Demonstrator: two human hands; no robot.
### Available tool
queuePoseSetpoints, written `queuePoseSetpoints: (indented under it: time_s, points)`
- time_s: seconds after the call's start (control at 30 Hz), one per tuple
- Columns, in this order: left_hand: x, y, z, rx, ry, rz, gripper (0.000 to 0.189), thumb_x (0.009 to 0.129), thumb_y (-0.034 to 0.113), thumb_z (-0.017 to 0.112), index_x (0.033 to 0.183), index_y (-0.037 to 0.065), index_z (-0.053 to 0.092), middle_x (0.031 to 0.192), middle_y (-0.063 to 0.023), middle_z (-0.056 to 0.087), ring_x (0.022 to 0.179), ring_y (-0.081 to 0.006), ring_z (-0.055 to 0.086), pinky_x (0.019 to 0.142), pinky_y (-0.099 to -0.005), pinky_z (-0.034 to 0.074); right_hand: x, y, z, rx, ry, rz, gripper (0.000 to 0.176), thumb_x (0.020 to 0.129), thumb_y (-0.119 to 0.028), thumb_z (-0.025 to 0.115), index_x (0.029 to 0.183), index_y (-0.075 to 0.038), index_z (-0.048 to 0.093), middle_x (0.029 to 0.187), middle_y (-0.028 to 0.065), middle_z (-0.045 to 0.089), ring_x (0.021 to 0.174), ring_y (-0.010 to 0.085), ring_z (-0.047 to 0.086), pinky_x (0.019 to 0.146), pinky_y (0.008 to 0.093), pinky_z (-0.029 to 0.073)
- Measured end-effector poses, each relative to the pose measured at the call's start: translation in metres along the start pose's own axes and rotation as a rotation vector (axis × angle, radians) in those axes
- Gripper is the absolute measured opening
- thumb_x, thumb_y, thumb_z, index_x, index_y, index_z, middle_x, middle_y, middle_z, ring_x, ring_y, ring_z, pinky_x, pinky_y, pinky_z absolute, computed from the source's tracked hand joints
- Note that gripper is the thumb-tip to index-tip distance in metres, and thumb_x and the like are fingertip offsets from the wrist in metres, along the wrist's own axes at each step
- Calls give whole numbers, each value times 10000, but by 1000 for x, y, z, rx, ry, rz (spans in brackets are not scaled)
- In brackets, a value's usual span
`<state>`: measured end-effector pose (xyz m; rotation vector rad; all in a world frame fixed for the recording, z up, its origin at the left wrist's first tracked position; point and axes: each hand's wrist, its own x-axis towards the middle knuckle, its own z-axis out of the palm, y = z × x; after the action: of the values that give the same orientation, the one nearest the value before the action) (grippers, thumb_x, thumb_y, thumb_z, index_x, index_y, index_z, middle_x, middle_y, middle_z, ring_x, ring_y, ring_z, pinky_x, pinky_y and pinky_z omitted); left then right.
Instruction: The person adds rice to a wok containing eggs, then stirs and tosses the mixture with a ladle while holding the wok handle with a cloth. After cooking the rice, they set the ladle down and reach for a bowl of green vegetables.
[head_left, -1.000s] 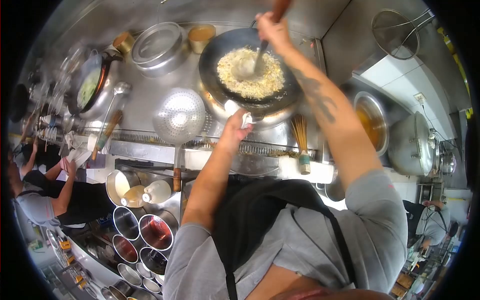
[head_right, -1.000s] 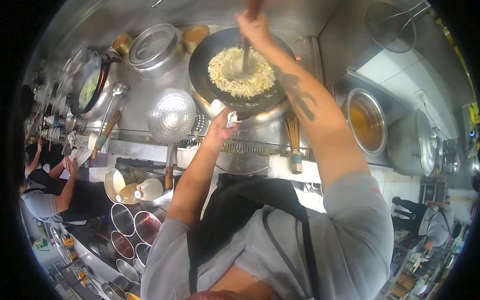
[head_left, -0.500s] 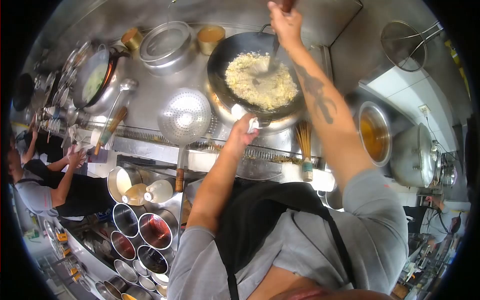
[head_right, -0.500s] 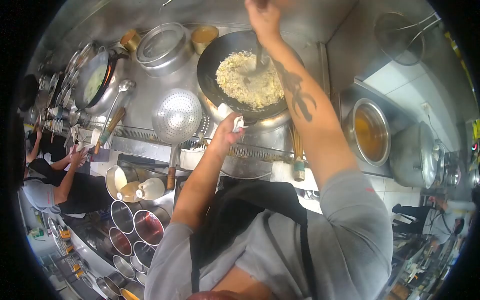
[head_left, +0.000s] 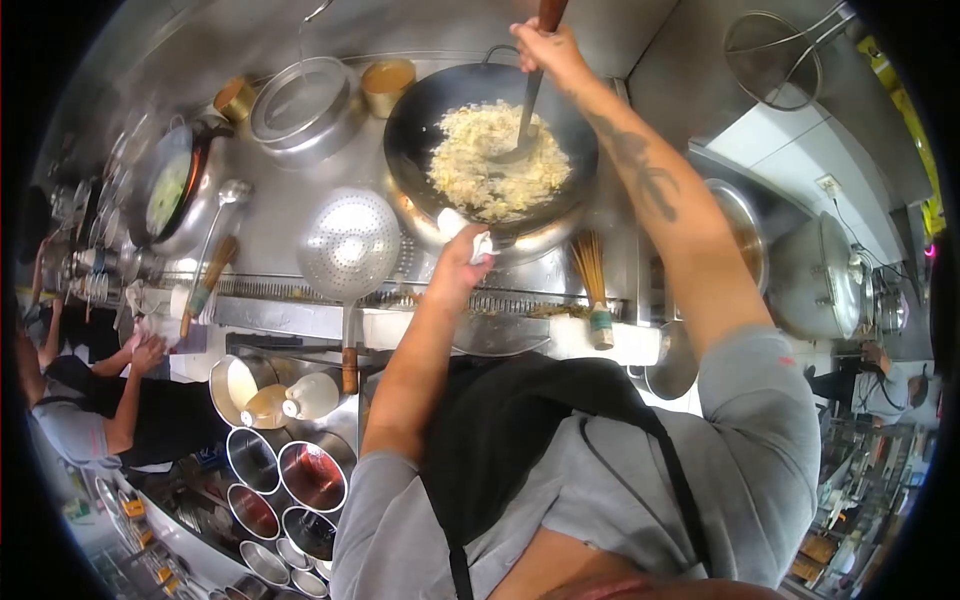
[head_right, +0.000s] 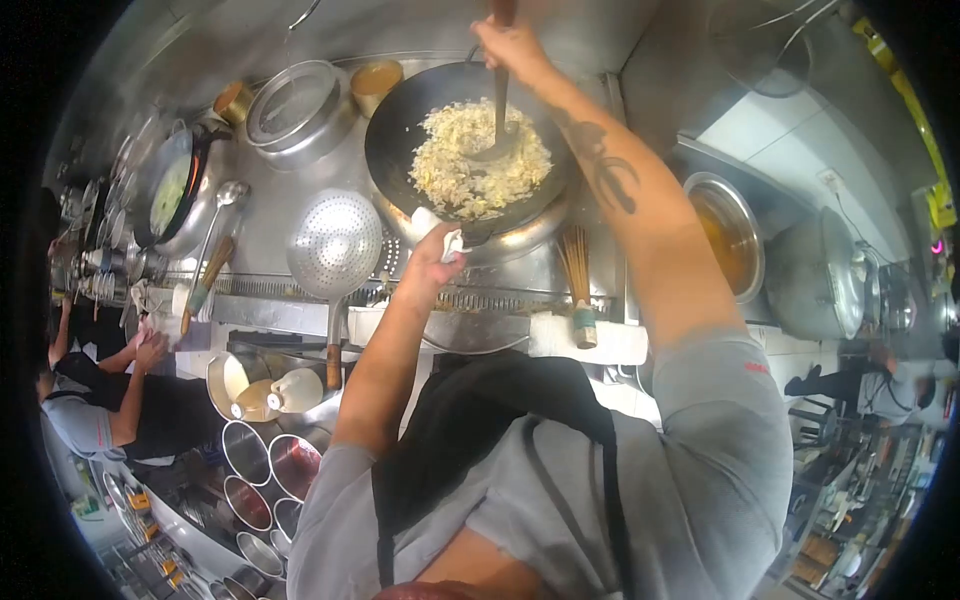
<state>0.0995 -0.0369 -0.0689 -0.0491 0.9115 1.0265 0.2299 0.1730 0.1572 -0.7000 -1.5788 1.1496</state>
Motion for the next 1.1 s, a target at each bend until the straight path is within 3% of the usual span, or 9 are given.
queuePoseSetpoints:
  time_s: [0.3,0.47,0.53,0.67,0.83,0.93,1.0,1.07,1.1]
  points:
    - [11,1,-7,35,1,4,139,822,130,625,920,100,531,769,-52,583,656,-172,562,462,-292,423,-14,-24,-76,-237,197,243,241,877,-167,629,683,-92,507,579,8,498,510,115,517,566,274,460]
    - [10,-3,-9,-11,-17,23,104,866,146,587,939,99,529,813,-55,576,699,-155,541,474,-267,418,-76,-13,-40,-29,504,128,178,862,-103,591,706,-82,508,570,13,478,463,125,491,441,304,433]
    - [-46,-26,4,15,-212,150,94,917,187,535,958,103,524,846,-48,578,700,-142,539,467,-248,415,-40,10,-64,-16,386,188,176,858,-92,598,724,-64,487,573,24,486,455,130,490,431,301,422]
    - [-164,-54,43,-37,44,-50,115,942,234,492,992,133,514,861,-37,580,721,-127,559,475,-231,426,-18,-96,-54,162,503,136,251,868,-235,651,711,-106,504,524,-21,434,398,140,425,369,283,355]
    - [-96,-44,3,435,-325,511,193,838,3,521,1030,21,527,879,-49,563,751,-91,496,560,-222,412,-30,-56,-17,33,471,-12,270,869,-242,640,680,-89,525,498,24,487,373,140,434,357,297,338]
    - [-75,-88,-45,179,35,58,118,886,120,512,986,60,530,844,-39,577,725,-129,544,564,-273,457,-35,-52,19,25,424,-152,244,894,-225,613,713,-74,548,499,21,491,384,102,439,355,271,336]
    - [-97,-118,-80,185,-64,-108,145,879,231,557,951,106,539,791,-41,591,654,-178,581,491,-320,489,-56,-114,36,-24,356,-197,227,900,-221,608,745,-64,554,497,11,482,388,101,443,356,260,343]
    - [-100,-123,-70,125,-28,-65,175,896,256,534,984,104,534,822,-42,597,666,-182,578,506,-338,493,-53,-145,38,-45,279,-248,201,893,-213,613,799,-47,551,508,2,474,395,101,449,356,248,351]
    - [-88,-118,-67,566,-72,441,165,905,244,521,997,108,532,845,-39,597,678,-176,571,503,-338,487,-49,-145,37,9,277,-268,192,887,-201,613,787,-53,543,516,6,478,396,100,448,354,249,351]
